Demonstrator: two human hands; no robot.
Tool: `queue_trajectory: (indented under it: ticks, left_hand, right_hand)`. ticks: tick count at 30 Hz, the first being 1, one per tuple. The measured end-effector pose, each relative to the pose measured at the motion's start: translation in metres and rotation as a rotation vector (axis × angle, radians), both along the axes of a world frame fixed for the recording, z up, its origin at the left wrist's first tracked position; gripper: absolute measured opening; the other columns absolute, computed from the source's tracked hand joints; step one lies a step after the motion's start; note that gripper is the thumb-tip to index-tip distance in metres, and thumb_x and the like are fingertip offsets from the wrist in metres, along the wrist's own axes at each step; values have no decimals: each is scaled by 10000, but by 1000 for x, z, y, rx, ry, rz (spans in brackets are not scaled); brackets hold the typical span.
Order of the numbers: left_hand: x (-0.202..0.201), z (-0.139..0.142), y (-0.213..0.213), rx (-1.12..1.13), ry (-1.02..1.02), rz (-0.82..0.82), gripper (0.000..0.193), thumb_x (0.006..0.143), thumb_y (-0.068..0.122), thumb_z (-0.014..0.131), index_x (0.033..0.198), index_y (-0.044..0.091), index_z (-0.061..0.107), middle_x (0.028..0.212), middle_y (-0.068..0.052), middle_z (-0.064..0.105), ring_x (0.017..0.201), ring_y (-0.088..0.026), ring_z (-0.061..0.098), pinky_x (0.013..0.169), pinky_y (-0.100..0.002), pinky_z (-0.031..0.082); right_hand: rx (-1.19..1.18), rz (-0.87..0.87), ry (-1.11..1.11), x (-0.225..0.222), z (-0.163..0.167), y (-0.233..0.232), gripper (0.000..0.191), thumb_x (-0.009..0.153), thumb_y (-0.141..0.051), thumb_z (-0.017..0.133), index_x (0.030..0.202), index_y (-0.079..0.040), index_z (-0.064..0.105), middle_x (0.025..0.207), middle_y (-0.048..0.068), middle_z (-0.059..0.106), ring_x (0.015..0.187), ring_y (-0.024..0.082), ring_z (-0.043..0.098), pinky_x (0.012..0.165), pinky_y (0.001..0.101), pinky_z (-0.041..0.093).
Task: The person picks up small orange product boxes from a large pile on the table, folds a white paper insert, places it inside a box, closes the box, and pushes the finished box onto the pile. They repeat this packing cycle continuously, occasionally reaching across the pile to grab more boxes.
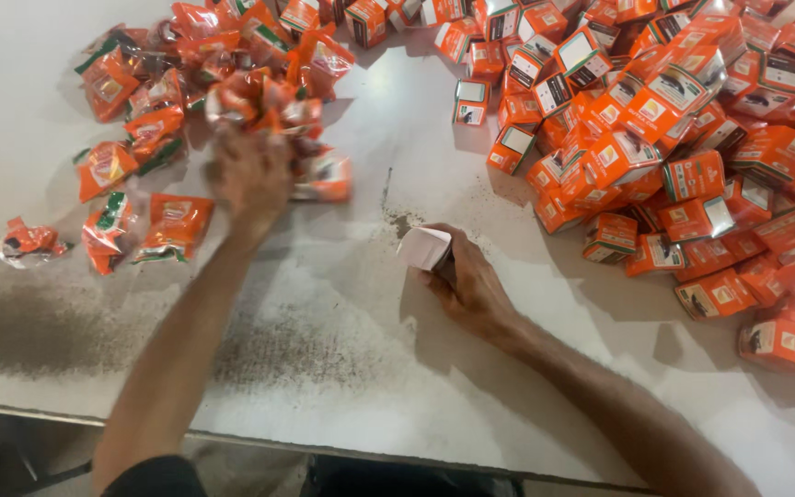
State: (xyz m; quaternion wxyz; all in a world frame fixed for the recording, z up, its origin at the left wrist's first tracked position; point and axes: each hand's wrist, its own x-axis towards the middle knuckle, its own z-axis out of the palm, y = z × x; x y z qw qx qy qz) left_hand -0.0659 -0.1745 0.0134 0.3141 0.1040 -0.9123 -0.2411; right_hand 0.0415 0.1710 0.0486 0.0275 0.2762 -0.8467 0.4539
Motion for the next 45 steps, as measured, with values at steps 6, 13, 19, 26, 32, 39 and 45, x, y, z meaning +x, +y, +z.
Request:
queue_trajectory:
  ticks: [6, 13, 19, 26, 32, 39, 45]
  left_hand:
    - [1, 14, 71, 60, 0, -320, 766, 1119, 463, 527, 1601, -53, 231, 1570, -404, 301, 1425, -547, 331, 1184, -606, 259]
    - [117, 51, -56, -476, -407, 190, 600, 962, 498, 665, 1360, 53, 602, 1155, -335, 609, 945, -468, 642, 738, -593, 507]
    - [105, 43, -30, -548, -535, -111, 450, 1003, 508, 616, 1105, 71, 635, 1016, -194, 659, 895, -371, 695, 717, -496, 570]
    - [128, 58, 115, 27, 372, -892, 433, 862, -42, 710, 1269, -5, 566, 1165, -176, 638, 1031, -352, 678, 830, -403, 600]
    - [122, 57, 148, -393, 517, -1028, 410, 844, -62, 726, 1239, -33, 621, 1131, -174, 607, 1076, -361, 680, 926, -454, 614]
    - [124, 66, 148, -332, 215, -861, 367, 856, 170, 731, 1204, 58, 690, 1354, -239, 475, 1407, -496, 331, 1158, -691, 242]
    - [113, 66, 166, -154, -20, -797, 148, 863, 167, 744, 1008, 137, 755, 1572, -318, 275, 1485, -516, 114, 1148, -722, 119]
  right_hand:
    - [-96, 3, -131, 4, -2, 6, 578, 946, -172, 696, 1387, -41, 346, 1215, 161, 643, 1120, 364, 668, 911, 419, 530]
    - [-1, 27, 149, 4, -1, 5, 565, 897, -81, 757, 1356, -14, 436, 1235, 254, 592, 1125, 435, 617, 923, 448, 514]
    - [-103, -53, -83, 7, 2, 9, 635, 836, -73, 801, 1402, -22, 518, 1225, 163, 696, 1123, 308, 706, 935, 384, 561]
    - [-59, -154, -146, 5, -10, 17, 592, 779, -77, 866, 1307, -12, 605, 1166, 161, 722, 1056, 245, 728, 912, 356, 580]
    - [-134, -110, -22, 5, -12, 18, 570, 783, -37, 843, 1307, -23, 618, 1170, 171, 711, 1033, 236, 731, 890, 356, 596]
    - [-73, -89, -109, 5, 1, 17, 580, 755, -35, 813, 1309, -76, 647, 1117, 154, 729, 995, 339, 703, 901, 410, 565]
    - [-19, -47, 107, 6, -2, 19, 627, 717, -2, 793, 1315, -54, 615, 1217, 189, 685, 1167, 416, 620, 1017, 468, 487]
